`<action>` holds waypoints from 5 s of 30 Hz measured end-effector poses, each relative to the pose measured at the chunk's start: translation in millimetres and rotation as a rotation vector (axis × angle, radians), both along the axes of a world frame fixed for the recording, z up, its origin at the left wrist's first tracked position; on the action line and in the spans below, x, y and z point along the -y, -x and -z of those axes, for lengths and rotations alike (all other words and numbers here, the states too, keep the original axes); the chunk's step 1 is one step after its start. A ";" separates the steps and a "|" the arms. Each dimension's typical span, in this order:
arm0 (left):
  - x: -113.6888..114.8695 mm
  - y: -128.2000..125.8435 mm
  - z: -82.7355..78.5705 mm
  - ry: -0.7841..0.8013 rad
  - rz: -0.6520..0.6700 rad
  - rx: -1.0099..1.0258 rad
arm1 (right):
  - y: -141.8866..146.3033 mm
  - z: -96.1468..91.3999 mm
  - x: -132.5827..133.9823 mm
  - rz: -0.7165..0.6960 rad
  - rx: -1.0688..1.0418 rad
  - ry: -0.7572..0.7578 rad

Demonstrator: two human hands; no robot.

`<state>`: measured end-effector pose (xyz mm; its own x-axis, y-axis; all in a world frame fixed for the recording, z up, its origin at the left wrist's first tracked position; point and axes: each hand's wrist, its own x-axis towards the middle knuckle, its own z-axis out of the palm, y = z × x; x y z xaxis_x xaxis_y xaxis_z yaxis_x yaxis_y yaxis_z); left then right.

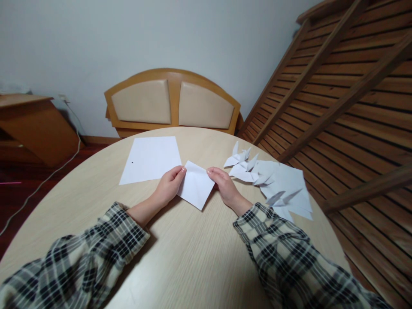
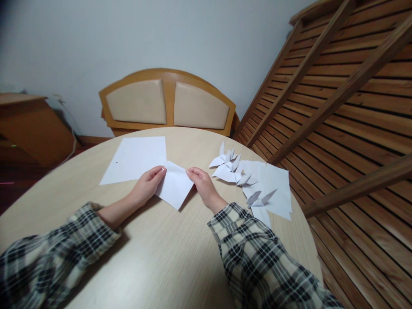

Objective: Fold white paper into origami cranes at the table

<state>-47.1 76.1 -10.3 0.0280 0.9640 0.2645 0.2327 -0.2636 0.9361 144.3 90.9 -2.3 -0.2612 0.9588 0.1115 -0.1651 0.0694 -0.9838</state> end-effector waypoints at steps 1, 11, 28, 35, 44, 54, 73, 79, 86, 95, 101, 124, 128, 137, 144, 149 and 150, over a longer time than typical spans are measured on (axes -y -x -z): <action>0.5 0.2 -0.9 -0.026 -0.019 -0.038 | 0.4 0.1 -0.2 -0.003 0.015 -0.009; 8.0 -3.7 -9.3 -0.011 0.025 -0.071 | 0.1 -0.5 -0.8 -0.017 0.060 -0.026; 12.9 -3.8 -12.7 0.023 0.322 -0.241 | 1.0 -3.7 3.2 -0.072 0.187 -0.103; 13.9 -4.8 -12.6 0.009 0.308 -0.279 | 0.8 -4.2 2.7 -0.051 0.191 -0.131; 12.6 -5.3 -14.6 0.051 0.200 -0.219 | -1.0 6.4 -5.9 0.124 0.147 -0.087; 5.4 -3.3 -11.4 0.168 -0.017 0.086 | -0.4 8.2 -7.0 0.236 0.099 -0.074; 3.9 -1.1 -10.8 0.189 0.019 0.115 | -0.7 10.7 -9.0 0.262 0.185 -0.196; 3.7 -0.4 -6.5 0.119 0.030 -0.029 | -0.7 8.7 -7.6 0.276 0.192 -0.202; 7.3 -1.6 -11.8 0.077 0.010 -0.033 | -1.1 8.7 -8.3 0.273 0.201 -0.185; 3.7 -0.1 -6.7 0.084 0.053 -0.109 | 0.1 7.2 -7.3 0.256 0.205 -0.169; 2.8 0.0 -6.5 0.092 0.028 -0.075 | 0.9 7.4 -7.4 0.252 0.186 -0.171; 3.3 0.1 -7.8 -0.063 -0.102 -0.035 | 1.9 6.9 -6.1 0.189 0.298 -0.181; 3.1 0.4 -7.5 -0.032 -0.093 -0.009 | 2.6 7.9 -7.7 0.186 0.275 -0.165; 5.8 -1.0 -9.9 0.049 -0.076 0.022 | 1.8 7.7 -7.6 0.183 0.230 -0.134; 1.7 0.9 -5.0 0.008 -0.092 0.065 | 1.0 8.8 -7.1 0.204 0.215 -0.133; 3.4 -0.7 -7.5 0.010 -0.117 0.062 | 0.9 9.0 -6.9 0.214 0.221 -0.134; 4.1 -0.9 -8.2 0.014 -0.125 0.069 | 0.9 9.0 -6.9 0.220 0.223 -0.138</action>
<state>-46.3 72.0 -2.1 -0.1100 0.9626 0.2478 0.1974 -0.2232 0.9546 143.4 97.8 -11.4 -0.0824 0.9748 0.2073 0.0868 0.2142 -0.9729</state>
